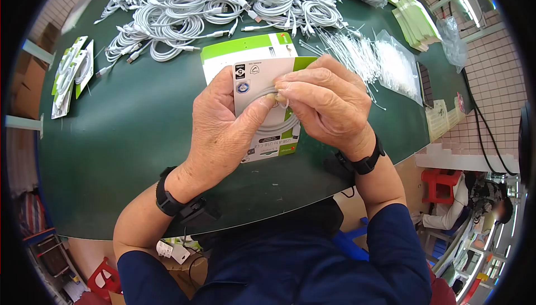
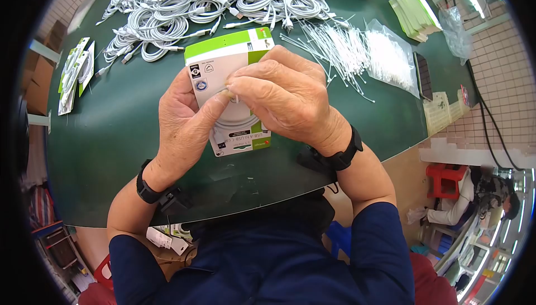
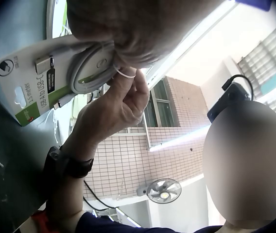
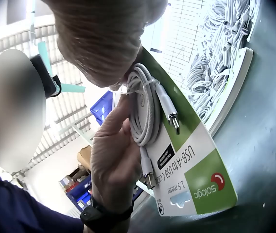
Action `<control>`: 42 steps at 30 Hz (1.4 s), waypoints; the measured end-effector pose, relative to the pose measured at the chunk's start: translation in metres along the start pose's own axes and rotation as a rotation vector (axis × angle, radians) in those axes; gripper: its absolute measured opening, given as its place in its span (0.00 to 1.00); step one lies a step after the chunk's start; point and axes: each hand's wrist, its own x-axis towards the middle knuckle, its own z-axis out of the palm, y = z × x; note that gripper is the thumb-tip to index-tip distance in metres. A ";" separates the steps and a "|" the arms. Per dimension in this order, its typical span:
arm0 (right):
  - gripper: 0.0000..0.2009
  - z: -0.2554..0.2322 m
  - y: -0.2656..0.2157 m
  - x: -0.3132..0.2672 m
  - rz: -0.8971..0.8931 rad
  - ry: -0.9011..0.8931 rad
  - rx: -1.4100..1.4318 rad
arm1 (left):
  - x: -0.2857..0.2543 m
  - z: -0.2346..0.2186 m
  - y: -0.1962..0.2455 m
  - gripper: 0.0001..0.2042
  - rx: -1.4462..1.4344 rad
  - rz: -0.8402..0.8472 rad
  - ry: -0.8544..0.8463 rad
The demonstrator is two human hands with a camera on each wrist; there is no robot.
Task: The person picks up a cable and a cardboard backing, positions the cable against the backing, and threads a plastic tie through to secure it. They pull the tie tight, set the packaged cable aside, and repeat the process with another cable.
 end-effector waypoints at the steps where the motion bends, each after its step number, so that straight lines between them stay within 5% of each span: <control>1: 0.17 -0.001 0.000 0.000 0.004 -0.007 0.003 | 0.000 0.001 0.001 0.16 -0.021 0.002 0.000; 13: 0.18 -0.003 0.004 0.006 0.031 0.021 0.060 | 0.004 -0.004 0.001 0.18 0.006 -0.012 -0.012; 19: 0.13 -0.015 0.009 0.002 0.556 0.340 0.275 | 0.002 -0.004 0.007 0.19 0.008 -0.026 -0.049; 24: 0.13 -0.013 0.025 -0.005 1.135 -0.073 0.814 | -0.003 0.000 0.012 0.18 -0.001 -0.042 -0.098; 27: 0.13 -0.006 0.029 -0.017 1.252 -0.208 1.291 | -0.004 0.000 0.013 0.18 0.030 -0.060 -0.114; 42: 0.16 0.000 0.025 -0.019 1.125 -0.264 1.354 | -0.004 -0.001 0.011 0.19 0.063 -0.069 -0.111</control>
